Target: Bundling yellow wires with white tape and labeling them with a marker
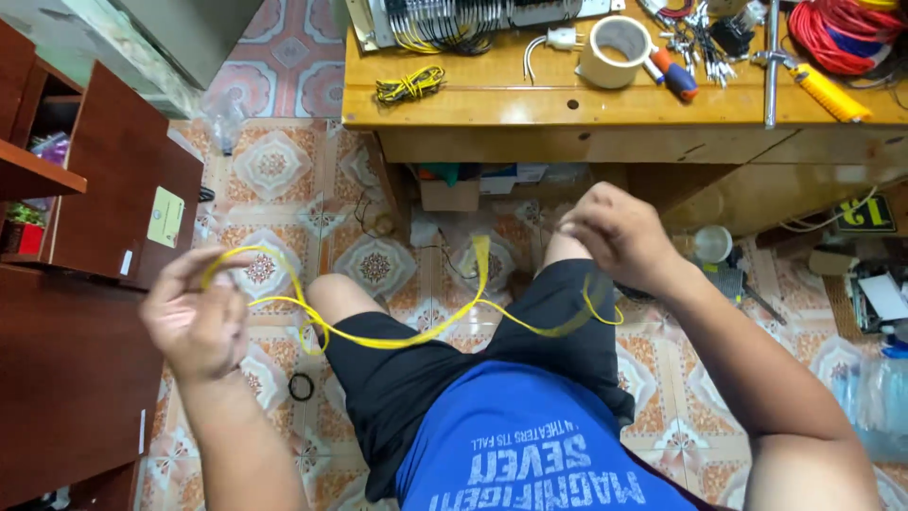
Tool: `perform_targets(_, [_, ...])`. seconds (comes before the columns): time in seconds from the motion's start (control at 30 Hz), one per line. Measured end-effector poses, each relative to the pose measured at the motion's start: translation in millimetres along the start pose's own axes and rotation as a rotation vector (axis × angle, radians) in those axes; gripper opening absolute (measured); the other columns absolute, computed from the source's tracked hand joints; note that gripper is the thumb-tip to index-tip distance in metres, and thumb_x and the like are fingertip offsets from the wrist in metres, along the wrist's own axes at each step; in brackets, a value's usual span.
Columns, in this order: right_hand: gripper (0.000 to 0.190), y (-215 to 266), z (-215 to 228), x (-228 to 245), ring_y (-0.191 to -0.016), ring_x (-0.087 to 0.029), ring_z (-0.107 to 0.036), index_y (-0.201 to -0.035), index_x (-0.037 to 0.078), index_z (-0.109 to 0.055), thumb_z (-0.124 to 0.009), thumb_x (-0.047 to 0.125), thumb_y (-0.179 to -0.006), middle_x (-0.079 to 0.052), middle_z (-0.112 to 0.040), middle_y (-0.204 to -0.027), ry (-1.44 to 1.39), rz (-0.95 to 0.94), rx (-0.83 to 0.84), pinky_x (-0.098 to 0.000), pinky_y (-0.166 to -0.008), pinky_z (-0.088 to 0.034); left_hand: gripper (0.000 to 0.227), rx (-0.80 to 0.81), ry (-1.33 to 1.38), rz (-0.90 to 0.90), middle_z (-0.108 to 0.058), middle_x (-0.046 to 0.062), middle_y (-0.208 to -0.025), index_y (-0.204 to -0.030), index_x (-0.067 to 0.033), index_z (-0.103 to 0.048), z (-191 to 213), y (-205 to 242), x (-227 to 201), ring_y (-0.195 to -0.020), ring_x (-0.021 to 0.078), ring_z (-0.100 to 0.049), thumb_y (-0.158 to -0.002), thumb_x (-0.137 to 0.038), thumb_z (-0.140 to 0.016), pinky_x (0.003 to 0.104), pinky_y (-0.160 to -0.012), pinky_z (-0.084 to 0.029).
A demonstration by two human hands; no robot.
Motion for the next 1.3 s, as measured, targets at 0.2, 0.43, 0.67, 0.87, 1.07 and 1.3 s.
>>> perform_targets(0.2, [0.055, -44, -47, 102, -0.137, -0.052, -0.048, -0.149, -0.007, -0.044, -0.058, 0.022, -0.105, -0.033, -0.051, -0.145, -0.481, 0.162, 0.194, -0.0623, -0.113, -0.039, 0.035, 0.831, 0.039, -0.107, -0.078, 0.023, -0.097, -0.118, 0.0027, -0.072, -190, 27, -51, -0.041, 0.0123, -0.059, -0.091, 0.013, -0.052, 0.025, -0.04, -0.051])
perform_targets(0.43, [0.023, -76, -31, 108, -0.054, -0.023, -0.06, -0.079, 0.009, -0.07, -0.073, 0.025, -0.095, -0.003, -0.062, -0.065, -0.652, 0.174, 0.267, -0.0344, -0.057, -0.051, 0.023, 0.795, -0.125, -0.317, -0.075, 0.013, -0.08, -0.112, 0.002, -0.074, -205, 11, -83, -0.044, 0.0138, -0.06, -0.094, 0.007, -0.061, 0.025, -0.045, -0.051])
perform_targets(0.67, [0.038, -106, 35, 154, -0.05, -0.025, -0.054, -0.061, 0.014, -0.053, -0.07, 0.032, -0.09, 0.0, -0.045, -0.055, -0.797, 0.227, 0.477, -0.036, -0.058, -0.051, 0.011, 0.219, -0.303, -0.569, -0.071, 0.018, -0.09, -0.108, 0.0034, -0.063, -186, -1, -102, -0.055, 0.0249, -0.071, -0.104, -0.006, -0.058, 0.033, -0.055, -0.062])
perform_targets(0.87, [0.023, -86, 57, 128, -0.06, -0.03, -0.057, -0.073, 0.005, -0.06, -0.068, 0.017, -0.091, -0.005, -0.046, -0.061, -0.329, 0.379, 0.254, -0.0428, -0.075, -0.051, 0.038, 0.068, 0.31, -0.463, -0.061, 0.009, -0.081, -0.119, -0.0031, -0.049, -152, -17, -62, -0.05, 0.0114, -0.049, -0.1, -0.032, -0.065, 0.028, -0.051, -0.048])
perform_targets(1.07, [0.024, -69, 82, 137, -0.047, -0.013, -0.05, -0.062, 0.012, -0.05, -0.063, 0.023, -0.08, 0.001, -0.042, -0.051, -0.753, 0.23, 0.147, -0.0492, -0.087, -0.059, 0.02, -0.186, -0.299, -0.759, -0.063, 0.017, -0.086, -0.105, -0.0002, -0.061, -152, -5, -61, -0.064, 0.0249, -0.063, -0.107, -0.02, -0.061, 0.034, -0.057, -0.055])
perform_targets(1.3, [0.023, -43, 92, 104, -0.058, -0.024, -0.052, -0.103, -0.004, -0.075, -0.056, 0.006, -0.099, -0.015, -0.059, -0.078, 0.182, 0.411, -0.007, -0.0341, -0.051, -0.039, 0.046, 0.554, 0.76, -0.266, -0.055, 0.004, -0.081, -0.123, 0.0007, -0.056, -159, 0, -60, -0.063, 0.0105, -0.049, -0.111, -0.044, -0.059, 0.022, -0.048, -0.039])
Point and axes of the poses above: each hand's wrist, its own y-axis away from the middle knuckle, its own z-axis out of the back of the hand, x = y × z, the point moved 7 cm from there along -y, towards the middle knuckle
